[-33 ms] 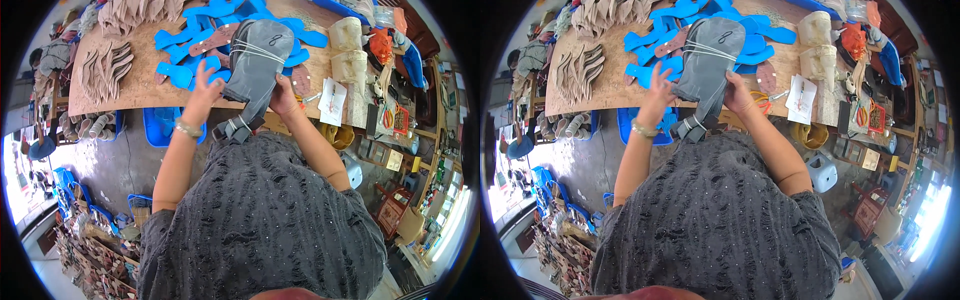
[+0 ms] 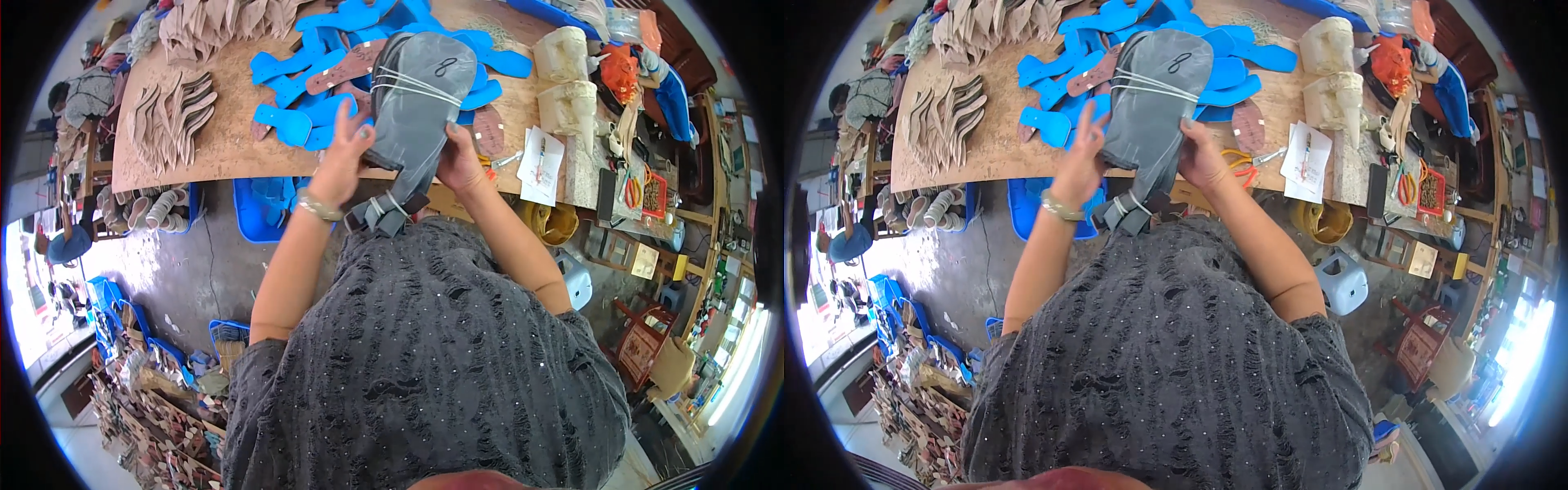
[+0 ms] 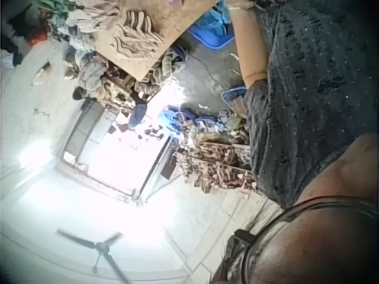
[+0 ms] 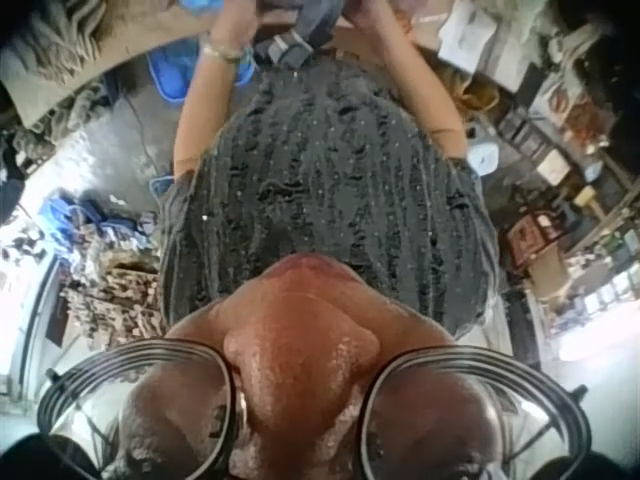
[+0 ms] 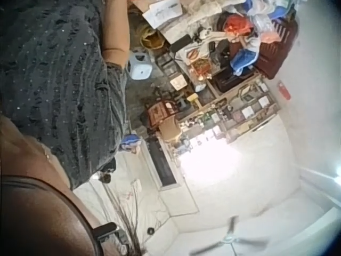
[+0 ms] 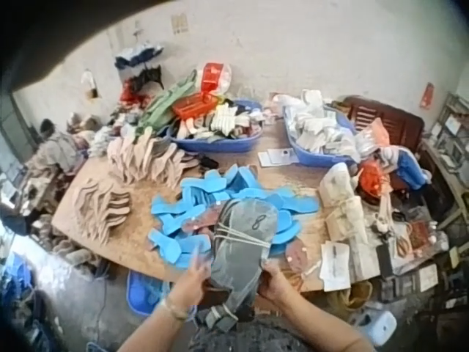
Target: Assembling shoe components by hand, specifically attaching straps and layers to a sole template and trimming edges.
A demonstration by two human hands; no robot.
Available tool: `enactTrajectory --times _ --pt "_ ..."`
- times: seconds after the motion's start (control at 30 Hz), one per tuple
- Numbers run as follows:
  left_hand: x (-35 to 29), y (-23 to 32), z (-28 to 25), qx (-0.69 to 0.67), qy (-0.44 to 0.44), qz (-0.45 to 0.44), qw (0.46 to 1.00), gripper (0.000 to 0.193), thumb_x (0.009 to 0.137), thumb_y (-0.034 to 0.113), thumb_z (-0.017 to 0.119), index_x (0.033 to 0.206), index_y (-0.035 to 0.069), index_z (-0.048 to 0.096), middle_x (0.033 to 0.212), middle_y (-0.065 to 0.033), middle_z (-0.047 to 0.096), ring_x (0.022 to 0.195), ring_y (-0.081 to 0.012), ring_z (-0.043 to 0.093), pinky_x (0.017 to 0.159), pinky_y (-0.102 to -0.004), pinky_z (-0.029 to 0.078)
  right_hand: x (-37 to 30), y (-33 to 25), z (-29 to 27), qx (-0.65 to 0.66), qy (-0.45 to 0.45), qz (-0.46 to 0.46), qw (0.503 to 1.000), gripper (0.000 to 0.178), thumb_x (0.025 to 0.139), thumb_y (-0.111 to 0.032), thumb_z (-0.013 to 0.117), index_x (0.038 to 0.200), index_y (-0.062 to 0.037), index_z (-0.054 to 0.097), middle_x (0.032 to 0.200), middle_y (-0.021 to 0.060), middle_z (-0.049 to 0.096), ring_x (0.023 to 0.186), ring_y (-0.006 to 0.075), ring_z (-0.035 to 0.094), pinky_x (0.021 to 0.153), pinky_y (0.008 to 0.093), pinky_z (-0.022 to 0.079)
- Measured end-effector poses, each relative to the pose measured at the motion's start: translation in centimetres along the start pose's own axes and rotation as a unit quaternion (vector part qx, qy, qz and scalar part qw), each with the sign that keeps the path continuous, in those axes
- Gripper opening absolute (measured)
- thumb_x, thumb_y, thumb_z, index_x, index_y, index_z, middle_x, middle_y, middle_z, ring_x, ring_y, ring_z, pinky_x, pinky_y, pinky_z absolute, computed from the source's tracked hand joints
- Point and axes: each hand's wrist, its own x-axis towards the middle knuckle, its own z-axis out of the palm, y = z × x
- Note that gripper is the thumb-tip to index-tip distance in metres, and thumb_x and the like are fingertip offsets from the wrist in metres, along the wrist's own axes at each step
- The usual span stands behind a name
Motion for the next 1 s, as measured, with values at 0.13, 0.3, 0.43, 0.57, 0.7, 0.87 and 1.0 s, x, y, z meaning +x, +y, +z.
enactTrajectory --times 0.13,0.3,0.43,0.57,0.7,0.87,1.0 --pt "0.1 -2.6 4.4 -0.287 -0.131 -0.044 0.948 0.084 0.086 0.042 0.062 0.147 0.012 0.011 0.139 -0.0113 0.037 0.123 -0.0263 0.042 0.099 -0.0432 0.039 -2.4 -1.8 0.1 -0.026 0.006 -0.067 0.997 0.067 0.078 -0.037 0.061 0.134 -0.0060 0.040 0.128 0.0089 0.050 0.114 0.0207 0.051 0.096 0.0350 0.042" --pt "-1.3 -2.7 7.9 -0.212 -0.144 -0.054 0.965 0.073 0.083 0.023 0.068 0.141 0.008 0.025 0.130 -0.0099 0.045 0.117 -0.0230 0.048 0.094 -0.0409 0.045 -5.5 -4.8 0.4 -0.109 0.051 -0.152 0.981 0.068 0.080 -0.029 0.057 0.138 -0.0042 0.033 0.132 0.0103 0.045 0.118 0.0237 0.046 0.098 0.0357 0.039" --pt "-1.2 0.1 10.3 -0.092 -0.122 -0.031 0.988 0.066 0.077 0.007 0.069 0.133 0.003 0.035 0.119 -0.0100 0.053 0.105 -0.0190 0.055 0.087 -0.0325 0.048 -5.8 -7.2 -3.0 -0.549 0.107 -0.325 0.762 0.061 0.080 -0.018 0.057 0.134 0.0015 0.036 0.130 0.0156 0.045 0.120 0.0297 0.043 0.101 0.0379 0.035" --pt "-0.8 0.9 9.6 -0.004 -0.091 0.060 0.994 0.064 0.074 0.003 0.070 0.129 -0.003 0.038 0.114 -0.0114 0.056 0.099 -0.0180 0.058 0.085 -0.0298 0.049 -7.6 -11.7 0.9 -0.666 0.157 -0.476 0.552 0.048 0.074 -0.013 0.068 0.116 0.0031 0.052 0.118 0.0155 0.051 0.109 0.0330 0.047 0.092 0.0397 0.038" --pt "-2.0 3.0 9.7 0.107 -0.092 0.103 0.985 0.066 0.072 0.006 0.072 0.129 -0.004 0.039 0.114 -0.0117 0.056 0.100 -0.0175 0.058 0.088 -0.0303 0.047 -7.6 -12.6 2.2 -0.659 0.183 -0.564 0.463 0.039 0.073 -0.015 0.071 0.106 -0.0002 0.058 0.104 0.0118 0.055 0.096 0.0292 0.052 0.081 0.0388 0.042" --pt "-3.3 1.8 7.2 0.371 -0.064 0.147 0.915 0.077 0.066 0.020 0.077 0.130 -0.003 0.040 0.114 -0.0142 0.058 0.101 -0.0198 0.059 0.089 -0.0319 0.046 -6.8 -8.9 2.2 -0.637 0.034 -0.391 0.664 0.018 0.077 -0.013 0.069 0.090 -0.0040 0.061 0.075 0.0045 0.058 0.071 0.0217 0.057 0.065 0.0347 0.045" --pt "-5.6 1.9 5.4 0.431 -0.091 0.098 0.892 0.081 0.063 0.024 0.076 0.131 -0.003 0.040 0.113 -0.0157 0.058 0.103 -0.0244 0.058 0.091 -0.0337 0.044 -7.1 -6.9 -0.4 -0.415 -0.002 -0.147 0.898 0.014 0.081 -0.013 0.066 0.088 -0.0023 0.059 0.066 0.0005 0.055 0.064 0.0158 0.055 0.062 0.0315 0.045"
